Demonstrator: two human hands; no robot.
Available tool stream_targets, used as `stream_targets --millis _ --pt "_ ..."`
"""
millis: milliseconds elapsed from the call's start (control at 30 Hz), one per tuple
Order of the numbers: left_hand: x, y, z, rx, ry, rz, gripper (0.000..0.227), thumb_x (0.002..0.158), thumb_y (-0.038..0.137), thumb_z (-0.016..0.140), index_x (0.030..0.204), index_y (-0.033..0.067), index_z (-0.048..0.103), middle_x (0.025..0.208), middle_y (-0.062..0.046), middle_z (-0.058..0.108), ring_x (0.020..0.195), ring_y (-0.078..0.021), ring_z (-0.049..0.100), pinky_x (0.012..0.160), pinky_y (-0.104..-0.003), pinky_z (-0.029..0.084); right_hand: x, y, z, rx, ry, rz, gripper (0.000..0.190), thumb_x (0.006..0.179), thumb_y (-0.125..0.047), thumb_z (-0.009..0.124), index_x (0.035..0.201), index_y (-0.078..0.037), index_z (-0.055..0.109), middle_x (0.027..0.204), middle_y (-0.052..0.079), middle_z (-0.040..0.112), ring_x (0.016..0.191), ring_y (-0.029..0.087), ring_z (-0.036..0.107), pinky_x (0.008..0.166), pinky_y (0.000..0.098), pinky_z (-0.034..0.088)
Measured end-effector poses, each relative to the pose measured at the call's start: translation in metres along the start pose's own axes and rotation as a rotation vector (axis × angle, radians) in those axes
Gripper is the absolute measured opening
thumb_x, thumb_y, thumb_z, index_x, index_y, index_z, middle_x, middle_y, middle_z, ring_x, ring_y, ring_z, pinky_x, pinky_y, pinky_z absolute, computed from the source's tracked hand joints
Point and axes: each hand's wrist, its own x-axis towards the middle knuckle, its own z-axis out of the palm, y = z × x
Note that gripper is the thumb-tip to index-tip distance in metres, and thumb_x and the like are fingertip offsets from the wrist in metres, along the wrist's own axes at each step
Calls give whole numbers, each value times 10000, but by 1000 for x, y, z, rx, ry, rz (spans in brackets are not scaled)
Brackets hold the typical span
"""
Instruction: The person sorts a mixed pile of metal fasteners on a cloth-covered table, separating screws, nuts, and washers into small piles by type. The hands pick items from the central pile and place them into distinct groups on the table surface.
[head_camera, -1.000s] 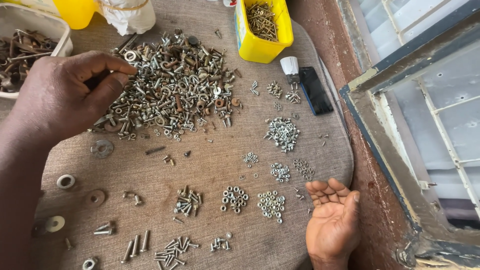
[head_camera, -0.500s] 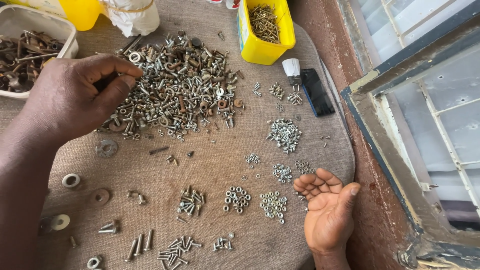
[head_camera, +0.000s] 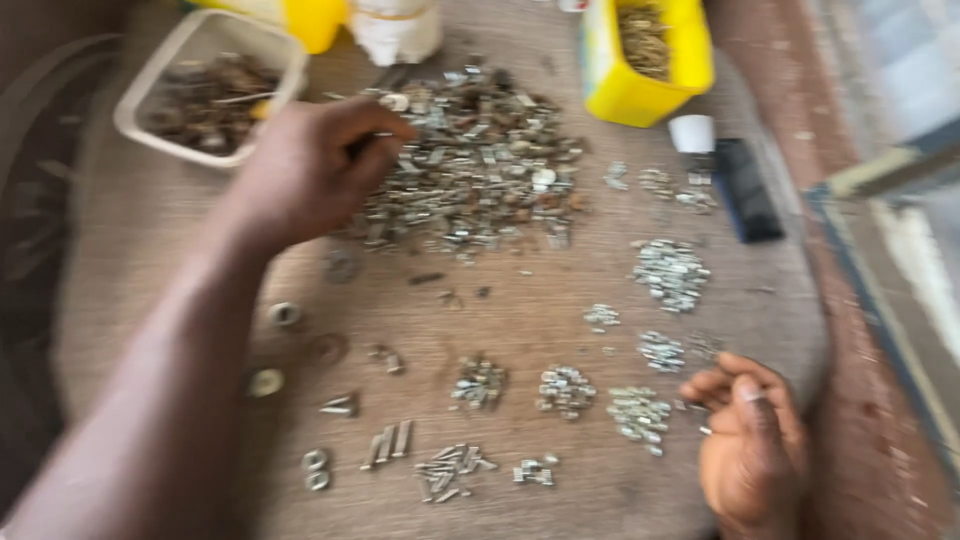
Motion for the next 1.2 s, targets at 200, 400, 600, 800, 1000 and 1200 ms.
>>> stream_targets --millis 200,400,600,800,1000,1200 --pt "4 2 0 -45 64 184 177 1049 111 640 1149 79 782 759 -42 738 612 -198 660 581 -394 472 -17 -24 27 -542 -39 -153 167 1022 136 624 1154 36 649 1149 136 682 1057 173 690 1034 234 553" --pt "4 6 -4 -91 54 177 188 1049 88 638 1154 54 791 737 -31 718 597 -166 632 580 -363 463 -16 -58 25 -920 -77 -197 195 1046 138 620 1191 90 741 1183 164 707 1132 228 679 996 306 544" --pt "4 6 -2 -40 49 206 179 1057 86 661 1173 59 794 938 -82 806 740 -227 729 660 -415 511 -2 -61 -17 -1103 -329 -175 432 874 8 632 1263 -97 788 1253 46 725 1050 149 694 896 273 522" --pt "5 4 3 -11 27 180 156 1104 51 685 1195 17 808 708 -44 717 502 -145 583 503 -352 461 2 -74 -11 -1181 -457 141 569 855 -77 689 1396 -236 755 1382 -30 646 1268 86 643 552 279 608" --pt "5 -2 -1 -27 112 179 160 1001 131 665 1120 127 772 990 -47 838 843 -237 793 708 -399 544 11 -23 -52 -1273 -638 -441 432 883 -201 704 1302 -254 792 1339 9 712 1188 181 691 1153 338 499" --pt "5 3 -15 -147 156 168 133 1050 99 627 1126 100 736 949 -15 802 647 -95 646 576 -278 527 6 2 -82 -1175 -433 -259 361 992 -96 721 1344 -57 791 1363 129 658 1293 240 627 1057 345 534"
